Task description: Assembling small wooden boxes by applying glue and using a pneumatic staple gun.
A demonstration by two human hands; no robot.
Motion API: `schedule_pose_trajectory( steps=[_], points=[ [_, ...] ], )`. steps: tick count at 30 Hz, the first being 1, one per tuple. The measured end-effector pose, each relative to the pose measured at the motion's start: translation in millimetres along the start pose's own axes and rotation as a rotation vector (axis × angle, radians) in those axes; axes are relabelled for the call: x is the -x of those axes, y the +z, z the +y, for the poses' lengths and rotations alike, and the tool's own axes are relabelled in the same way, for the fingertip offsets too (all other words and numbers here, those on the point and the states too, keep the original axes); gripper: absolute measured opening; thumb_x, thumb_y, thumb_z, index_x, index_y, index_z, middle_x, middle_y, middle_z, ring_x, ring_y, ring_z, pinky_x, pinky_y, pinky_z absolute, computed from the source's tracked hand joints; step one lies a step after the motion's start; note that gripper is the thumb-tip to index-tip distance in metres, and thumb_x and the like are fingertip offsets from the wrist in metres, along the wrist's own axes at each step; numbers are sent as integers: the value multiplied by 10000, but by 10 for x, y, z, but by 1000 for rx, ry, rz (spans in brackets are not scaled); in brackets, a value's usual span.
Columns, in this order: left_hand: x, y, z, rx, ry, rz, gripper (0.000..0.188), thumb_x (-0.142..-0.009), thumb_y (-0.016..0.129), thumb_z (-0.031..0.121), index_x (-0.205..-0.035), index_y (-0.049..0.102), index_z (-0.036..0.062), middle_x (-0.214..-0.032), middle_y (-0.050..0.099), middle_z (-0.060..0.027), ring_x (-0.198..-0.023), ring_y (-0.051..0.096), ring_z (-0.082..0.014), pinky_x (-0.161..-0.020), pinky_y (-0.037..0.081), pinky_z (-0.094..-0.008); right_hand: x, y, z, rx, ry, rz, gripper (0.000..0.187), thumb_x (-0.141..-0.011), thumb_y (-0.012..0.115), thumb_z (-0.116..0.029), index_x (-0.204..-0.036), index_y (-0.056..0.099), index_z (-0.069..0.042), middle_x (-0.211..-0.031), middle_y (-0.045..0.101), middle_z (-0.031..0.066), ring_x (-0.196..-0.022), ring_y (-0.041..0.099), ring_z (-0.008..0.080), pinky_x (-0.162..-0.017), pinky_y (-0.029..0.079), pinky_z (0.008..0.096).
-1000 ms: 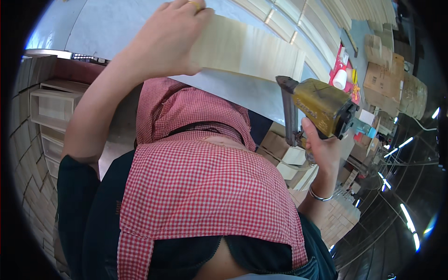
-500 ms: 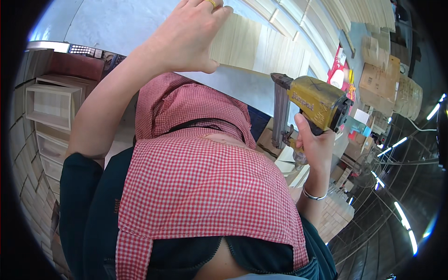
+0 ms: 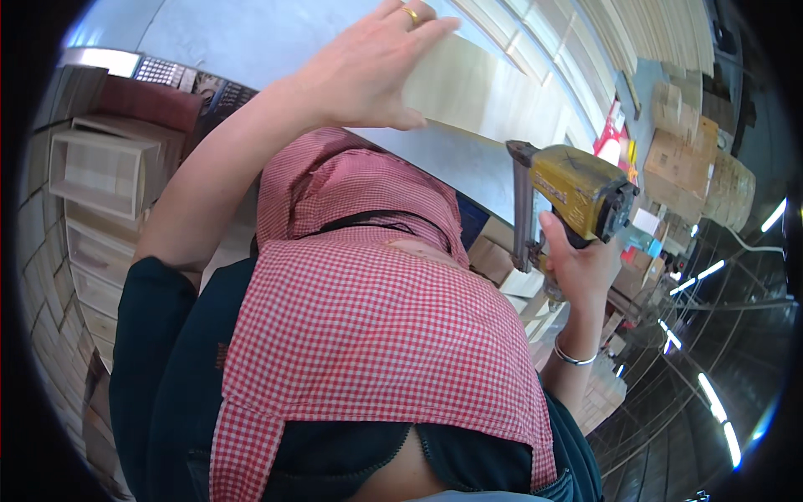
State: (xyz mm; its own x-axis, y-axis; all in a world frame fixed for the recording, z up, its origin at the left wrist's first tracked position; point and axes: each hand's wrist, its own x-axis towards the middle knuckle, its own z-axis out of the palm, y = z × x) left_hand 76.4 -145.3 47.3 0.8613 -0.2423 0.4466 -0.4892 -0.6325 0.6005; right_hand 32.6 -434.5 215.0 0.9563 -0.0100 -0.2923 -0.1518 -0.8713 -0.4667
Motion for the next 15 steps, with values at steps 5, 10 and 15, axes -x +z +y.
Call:
schedule_pose_trajectory(
  steps=[5,10,15],
  points=[
    [263,51,-89,271,-227,-52,913,-667,863,250,-1477,469,98,-1470,484,-128,-1328,498,-325,-1163,416,-477,70,12,-119,-81,327,50,426,-833,815,-64,-1200,616,24,-1064,726,125,-874,714,204,-716,572,273],
    [293,145,-173,320,-155,39,934,-638,811,203,-1497,450,122,-1455,490,-128,-1253,554,-328,-1103,497,-434,128,205,-368,-72,153,-57,480,-831,819,-60,-1247,590,14,-1134,711,142,-956,718,229,-755,584,290],
    [272,168,-183,284,-158,25,927,-622,805,215,-1482,476,112,-1458,499,-133,-1231,576,-329,-1098,495,-421,81,332,-381,-136,-3,-168,507,-838,819,-70,-1274,574,9,-1164,704,148,-997,715,244,-779,591,299]
  ],
)
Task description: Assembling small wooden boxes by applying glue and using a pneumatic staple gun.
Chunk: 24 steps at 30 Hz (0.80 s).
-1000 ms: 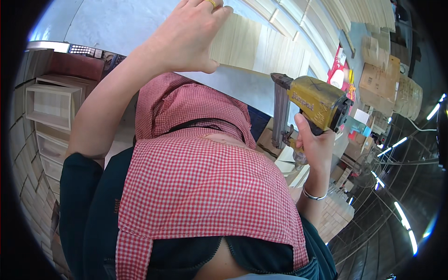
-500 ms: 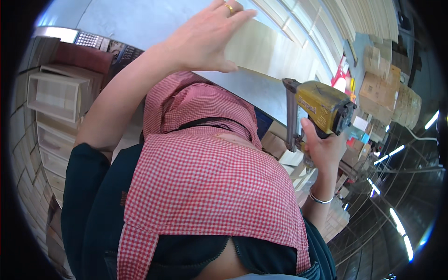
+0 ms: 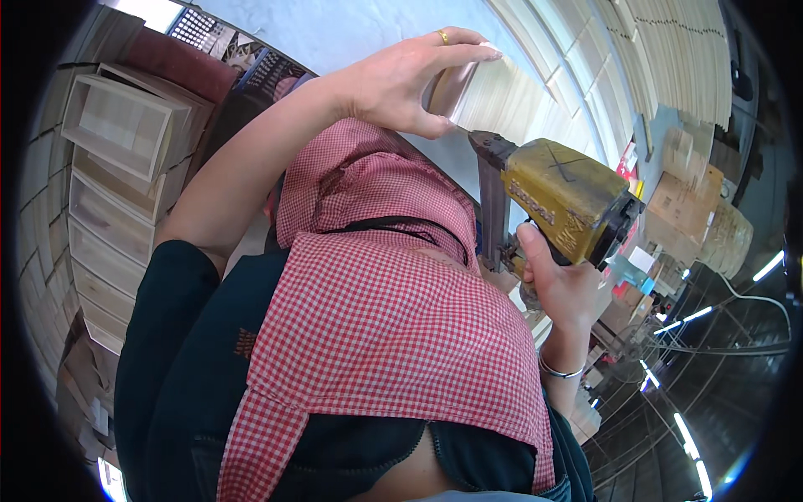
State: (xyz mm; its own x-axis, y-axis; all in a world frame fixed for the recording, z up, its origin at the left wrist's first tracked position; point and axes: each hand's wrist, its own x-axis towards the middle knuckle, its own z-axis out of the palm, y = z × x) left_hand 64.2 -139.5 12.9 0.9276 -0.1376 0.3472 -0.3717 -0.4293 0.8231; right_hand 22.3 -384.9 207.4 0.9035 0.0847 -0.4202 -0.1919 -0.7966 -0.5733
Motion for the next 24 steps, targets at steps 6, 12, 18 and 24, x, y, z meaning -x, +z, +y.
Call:
schedule_pose_trajectory(
  steps=[6,12,18,24],
  points=[
    [3,25,-25,10,0,-2,954,-586,777,148,-1490,474,152,-1497,489,-103,-1238,578,-323,-1129,482,-453,-10,83,-35,-7,2,2,496,-844,819,-80,-1272,583,10,-1164,709,154,-1000,722,258,-782,599,305],
    [31,24,13,30,-5,12,919,-602,776,186,-1473,495,105,-1499,481,-154,-1218,591,-343,-1094,496,-428,41,161,-107,-8,117,33,485,-845,820,-87,-1265,597,9,-1137,723,150,-961,731,252,-762,598,300],
    [93,7,57,70,-69,-3,887,-652,721,157,-1496,455,85,-1544,437,-152,-1282,548,-351,-1102,479,-438,42,164,-190,45,136,54,479,-844,824,-102,-1256,606,9,-1107,732,144,-925,734,246,-744,595,295],
    [321,-1,119,153,-101,416,854,-680,643,58,-1503,417,36,-1575,390,-179,-1385,462,-351,-1158,400,-449,-85,142,-403,28,195,92,473,-847,824,-106,-1250,605,10,-1109,730,141,-909,731,234,-727,588,289]
  ],
)
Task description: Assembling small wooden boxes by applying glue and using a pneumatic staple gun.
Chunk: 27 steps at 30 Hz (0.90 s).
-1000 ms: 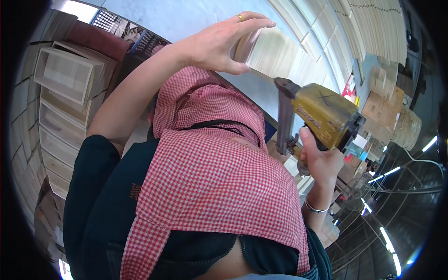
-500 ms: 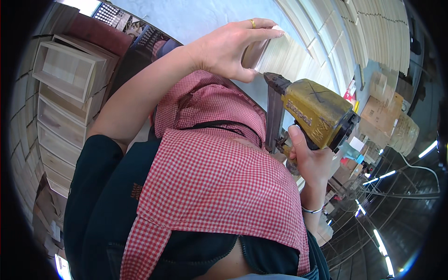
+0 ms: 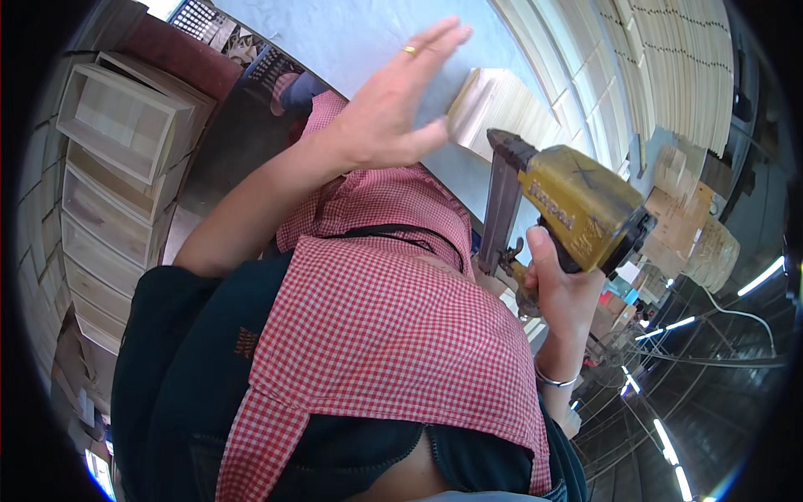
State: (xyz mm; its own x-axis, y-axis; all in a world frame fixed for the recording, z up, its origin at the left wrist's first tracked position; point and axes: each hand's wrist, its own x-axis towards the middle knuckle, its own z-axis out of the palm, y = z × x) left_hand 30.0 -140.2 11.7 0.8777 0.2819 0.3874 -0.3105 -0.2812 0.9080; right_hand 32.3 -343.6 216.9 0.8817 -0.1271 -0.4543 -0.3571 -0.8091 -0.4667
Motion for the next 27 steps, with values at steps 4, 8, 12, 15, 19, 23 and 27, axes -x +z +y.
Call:
schedule_pose_trajectory(
  steps=[4,8,12,15,19,23,27],
  points=[
    [65,-117,-26,-34,54,87,816,-699,607,25,-1493,418,14,-1574,380,-205,-1417,428,-347,-1181,351,-465,-167,23,-53,51,-124,-14,461,-850,821,-104,-1242,610,13,-1091,733,134,-890,727,221,-704,583,286],
    [77,-161,-31,-15,104,132,790,-716,590,18,-1488,422,9,-1571,382,-209,-1428,415,-348,-1189,331,-485,-215,10,-94,82,-160,-33,444,-849,821,-104,-1227,620,16,-1069,735,128,-874,724,213,-692,580,286],
    [69,-161,-21,2,102,137,779,-731,611,48,-1485,422,8,-1566,379,-208,-1429,409,-361,-1186,338,-495,-243,-13,-146,88,-144,-49,425,-848,822,-106,-1208,633,19,-1048,737,124,-863,723,209,-687,578,287],
    [69,-128,11,-54,-16,116,800,-742,688,128,-1481,412,-3,-1558,358,-218,-1431,392,-392,-1174,374,-482,-278,-51,-191,73,-122,-78,404,-846,823,-108,-1187,646,20,-1032,738,121,-859,723,209,-691,579,290],
    [37,64,129,-133,-92,83,812,-749,762,216,-1476,442,48,-1558,351,-202,-1485,275,-431,-1189,322,-533,-345,-148,-248,73,-178,-53,383,-852,817,-106,-1174,651,17,-1020,737,115,-841,717,197,-678,573,285],
    [36,195,117,-225,-134,48,849,-730,811,285,-1475,458,80,-1560,348,-194,-1503,227,-441,-1186,302,-568,-539,-195,-326,104,-252,-17,328,-871,808,-151,-1100,654,26,-831,676,71,-631,605,132,-531,491,241],
    [14,224,110,-251,-158,31,882,-710,835,321,-1477,462,95,-1561,348,-189,-1508,213,-444,-1185,293,-580,-708,-195,-369,128,-323,-6,304,-890,798,-195,-1027,654,35,-645,614,28,-426,494,71,-388,410,199]
  ],
)
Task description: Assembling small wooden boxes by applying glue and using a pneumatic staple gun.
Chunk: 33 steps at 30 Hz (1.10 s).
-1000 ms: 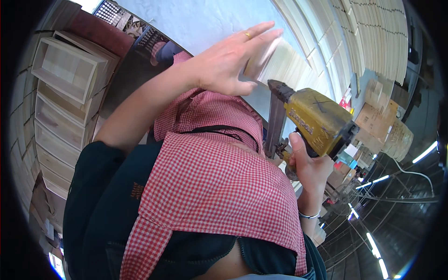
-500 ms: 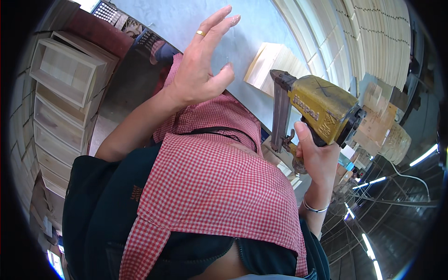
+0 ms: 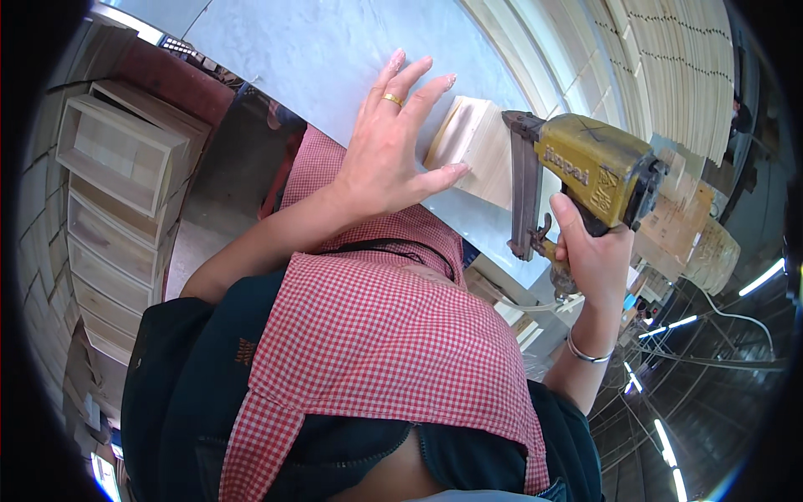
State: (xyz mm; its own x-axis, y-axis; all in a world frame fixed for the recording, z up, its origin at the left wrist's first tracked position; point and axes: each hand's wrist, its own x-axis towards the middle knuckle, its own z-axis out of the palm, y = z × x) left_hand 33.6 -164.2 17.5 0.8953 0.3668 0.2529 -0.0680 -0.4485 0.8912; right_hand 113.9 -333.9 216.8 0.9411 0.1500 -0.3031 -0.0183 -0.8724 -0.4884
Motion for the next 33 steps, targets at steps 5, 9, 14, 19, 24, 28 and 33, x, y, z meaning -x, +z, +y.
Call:
schedule_pose_trajectory(
  steps=[5,9,14,19,24,28,33],
  points=[
    [-5,-18,-9,10,-7,-13,899,-697,842,333,-1477,462,98,-1555,357,-186,-1506,220,-442,-1185,294,-575,-99,-38,-37,-10,29,-58,300,-882,796,-167,-1059,650,26,-717,641,41,-510,542,94,-449,443,216],
    [-15,-16,-25,14,-1,-16,894,-688,845,337,-1462,473,88,-1547,367,-184,-1504,225,-443,-1184,296,-578,-153,-101,-128,54,251,-134,383,-847,814,-96,-1171,640,10,-951,730,95,-763,690,179,-642,559,279],
    [-51,-19,11,29,21,15,802,-689,846,340,-1378,526,80,-1533,385,-177,-1491,263,-432,-1176,300,-571,-146,-94,3,6,33,-109,280,-890,795,-210,-993,663,14,-640,610,18,-428,488,65,-390,404,195],
    [-148,-86,144,-89,87,-22,626,-707,828,340,-1227,594,83,-1493,434,-180,-1460,321,-422,-1160,310,-549,-11,-188,159,-75,61,-25,336,-854,807,-111,-1116,639,15,-843,702,73,-557,592,120,-464,463,231],
    [-486,40,523,-201,393,-385,560,-691,848,345,-1104,591,69,-1473,462,-181,-1411,397,-379,-1193,263,-541,110,-411,497,-176,307,108,323,-863,799,-127,-1099,634,19,-776,666,57,-475,513,93,-407,405,217],
    [-615,469,709,-419,513,-632,531,-668,846,328,-1063,611,61,-1416,488,-182,-1315,459,-341,-1167,279,-506,159,-426,677,-155,312,116,215,-907,765,-203,-905,675,-7,-579,594,7,-419,496,88,-416,388,206],
    [-619,629,659,-394,499,-599,531,-639,850,317,-1052,625,70,-1353,512,-166,-1206,483,-305,-1080,342,-450,141,-387,611,-164,318,155,227,-914,759,-224,-861,688,-16,-537,584,0,-412,496,85,-419,382,205]
  ],
)
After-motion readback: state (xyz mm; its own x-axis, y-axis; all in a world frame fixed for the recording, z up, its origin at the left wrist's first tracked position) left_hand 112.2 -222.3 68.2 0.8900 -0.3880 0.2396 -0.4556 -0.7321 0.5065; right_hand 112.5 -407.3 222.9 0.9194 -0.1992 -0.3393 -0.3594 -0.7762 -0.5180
